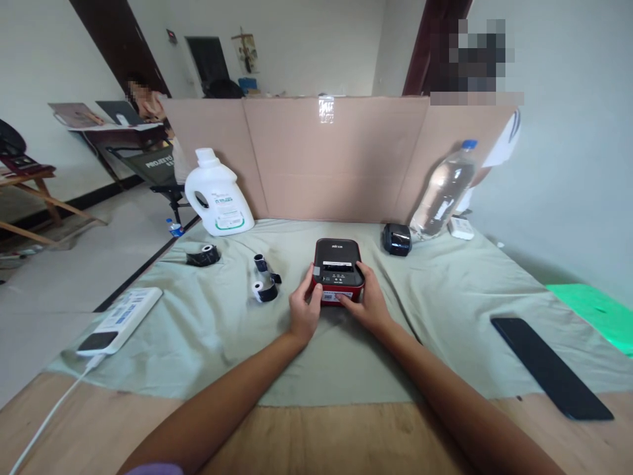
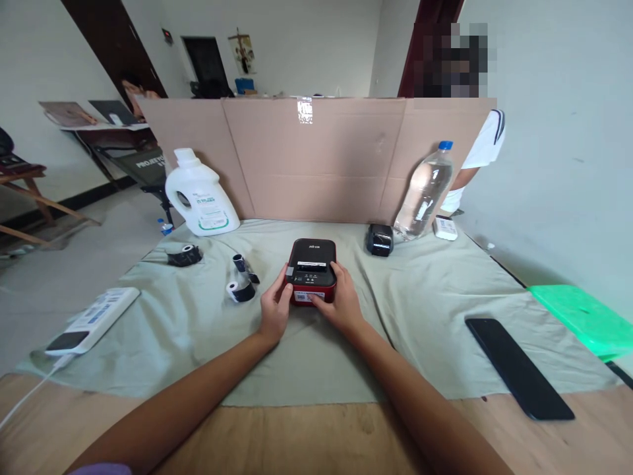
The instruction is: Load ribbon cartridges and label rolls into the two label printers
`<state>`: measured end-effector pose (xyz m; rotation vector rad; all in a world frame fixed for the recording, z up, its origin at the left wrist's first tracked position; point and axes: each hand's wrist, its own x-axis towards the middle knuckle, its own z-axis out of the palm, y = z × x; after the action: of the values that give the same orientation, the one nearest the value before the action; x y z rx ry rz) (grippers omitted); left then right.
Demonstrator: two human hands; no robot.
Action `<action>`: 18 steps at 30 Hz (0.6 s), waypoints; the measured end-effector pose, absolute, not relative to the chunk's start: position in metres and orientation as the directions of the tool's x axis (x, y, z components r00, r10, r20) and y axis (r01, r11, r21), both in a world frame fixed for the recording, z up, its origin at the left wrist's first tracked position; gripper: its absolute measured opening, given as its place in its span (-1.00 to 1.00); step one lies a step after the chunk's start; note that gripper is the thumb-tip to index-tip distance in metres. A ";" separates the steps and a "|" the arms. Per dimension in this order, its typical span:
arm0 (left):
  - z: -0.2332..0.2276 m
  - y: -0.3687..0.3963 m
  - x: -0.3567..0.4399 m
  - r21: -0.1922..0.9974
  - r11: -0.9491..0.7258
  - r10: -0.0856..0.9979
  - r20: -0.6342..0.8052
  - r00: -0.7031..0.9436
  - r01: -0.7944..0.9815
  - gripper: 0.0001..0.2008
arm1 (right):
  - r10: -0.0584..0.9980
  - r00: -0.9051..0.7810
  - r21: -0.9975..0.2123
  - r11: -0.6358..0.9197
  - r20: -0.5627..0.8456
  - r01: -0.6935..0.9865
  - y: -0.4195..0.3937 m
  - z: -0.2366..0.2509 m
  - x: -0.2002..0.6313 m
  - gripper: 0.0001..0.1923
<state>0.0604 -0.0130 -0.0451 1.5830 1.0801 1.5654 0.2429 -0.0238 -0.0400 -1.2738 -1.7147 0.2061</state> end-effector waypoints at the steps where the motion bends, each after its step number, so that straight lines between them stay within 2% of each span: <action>1: -0.045 -0.013 0.061 0.889 -0.446 0.890 0.453 -0.055 0.107 -0.49 | 0.815 0.004 -0.618 0.437 0.580 0.654 -0.024 -0.041 0.243 -0.11; 7: -0.042 -0.004 0.055 0.876 -0.469 0.878 0.477 -0.053 0.109 -0.67 | 0.806 -0.003 -0.624 0.460 0.591 0.631 -0.021 -0.046 0.245 -0.08; 18: -0.037 0.028 0.037 0.794 -0.596 0.802 0.580 0.144 0.124 -0.78 | 0.829 0.027 -0.689 0.445 0.558 0.572 -0.019 -0.048 0.248 -0.11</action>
<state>0.0371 0.0284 -0.0372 1.8403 0.8851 1.4925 0.2475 -0.0195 -0.0480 -1.2347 -1.6563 0.3090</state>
